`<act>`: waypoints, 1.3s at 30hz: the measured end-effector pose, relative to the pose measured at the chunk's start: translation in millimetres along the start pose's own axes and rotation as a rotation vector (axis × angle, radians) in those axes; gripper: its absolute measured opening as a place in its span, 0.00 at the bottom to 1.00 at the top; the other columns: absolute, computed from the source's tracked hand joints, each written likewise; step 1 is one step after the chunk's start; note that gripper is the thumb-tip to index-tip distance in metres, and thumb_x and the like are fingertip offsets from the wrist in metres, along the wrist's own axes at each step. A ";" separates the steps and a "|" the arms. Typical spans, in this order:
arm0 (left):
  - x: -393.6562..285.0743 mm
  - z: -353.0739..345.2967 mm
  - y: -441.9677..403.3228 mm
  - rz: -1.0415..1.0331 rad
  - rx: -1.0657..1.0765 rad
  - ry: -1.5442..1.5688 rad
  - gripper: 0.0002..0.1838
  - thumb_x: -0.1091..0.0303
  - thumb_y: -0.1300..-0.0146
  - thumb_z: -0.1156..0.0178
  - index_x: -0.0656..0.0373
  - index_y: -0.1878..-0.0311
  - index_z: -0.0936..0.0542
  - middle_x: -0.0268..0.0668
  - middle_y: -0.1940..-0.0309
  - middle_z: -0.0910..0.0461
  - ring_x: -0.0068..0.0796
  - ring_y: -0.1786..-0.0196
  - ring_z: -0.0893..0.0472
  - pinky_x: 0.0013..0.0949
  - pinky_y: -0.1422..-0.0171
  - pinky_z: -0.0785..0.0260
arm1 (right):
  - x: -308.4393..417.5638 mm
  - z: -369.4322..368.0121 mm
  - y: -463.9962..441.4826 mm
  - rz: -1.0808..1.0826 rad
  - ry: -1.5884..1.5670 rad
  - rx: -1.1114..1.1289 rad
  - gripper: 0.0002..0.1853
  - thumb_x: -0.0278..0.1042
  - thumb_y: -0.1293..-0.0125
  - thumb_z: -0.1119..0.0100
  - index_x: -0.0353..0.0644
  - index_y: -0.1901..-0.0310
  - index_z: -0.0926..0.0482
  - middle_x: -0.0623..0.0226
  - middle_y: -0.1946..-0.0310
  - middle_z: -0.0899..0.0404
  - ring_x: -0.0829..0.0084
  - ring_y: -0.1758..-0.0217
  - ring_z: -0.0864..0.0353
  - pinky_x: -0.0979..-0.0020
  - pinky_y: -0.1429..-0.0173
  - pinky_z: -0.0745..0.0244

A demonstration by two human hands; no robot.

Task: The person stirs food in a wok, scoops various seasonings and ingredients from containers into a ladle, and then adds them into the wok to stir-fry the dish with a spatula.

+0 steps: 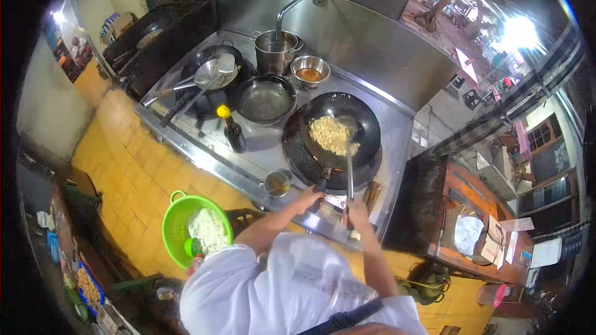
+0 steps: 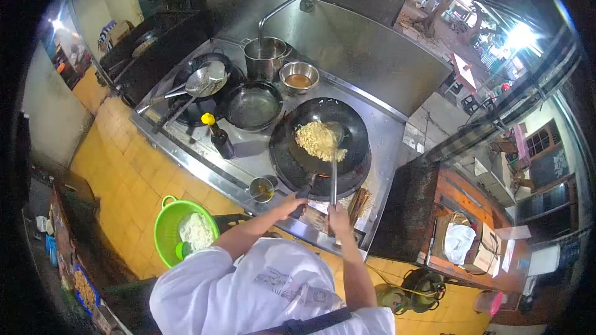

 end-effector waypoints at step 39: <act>-58.3 -40.4 64.1 0.150 -0.033 -0.008 0.08 0.67 0.42 0.42 0.58 0.74 0.27 0.33 0.82 0.28 0.25 0.80 0.27 0.29 0.73 0.31 | 97.0 122.8 86.4 -0.096 0.693 0.154 0.27 0.31 0.47 0.42 0.45 0.42 0.31 0.43 0.70 0.23 0.48 0.63 0.21 0.55 0.57 0.25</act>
Point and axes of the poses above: each hand's wrist, its own y-axis away from the middle knuckle, its own z-axis out of the back of the hand, x = y × z, the point moved 10 cm from there along -y, towards the middle knuckle
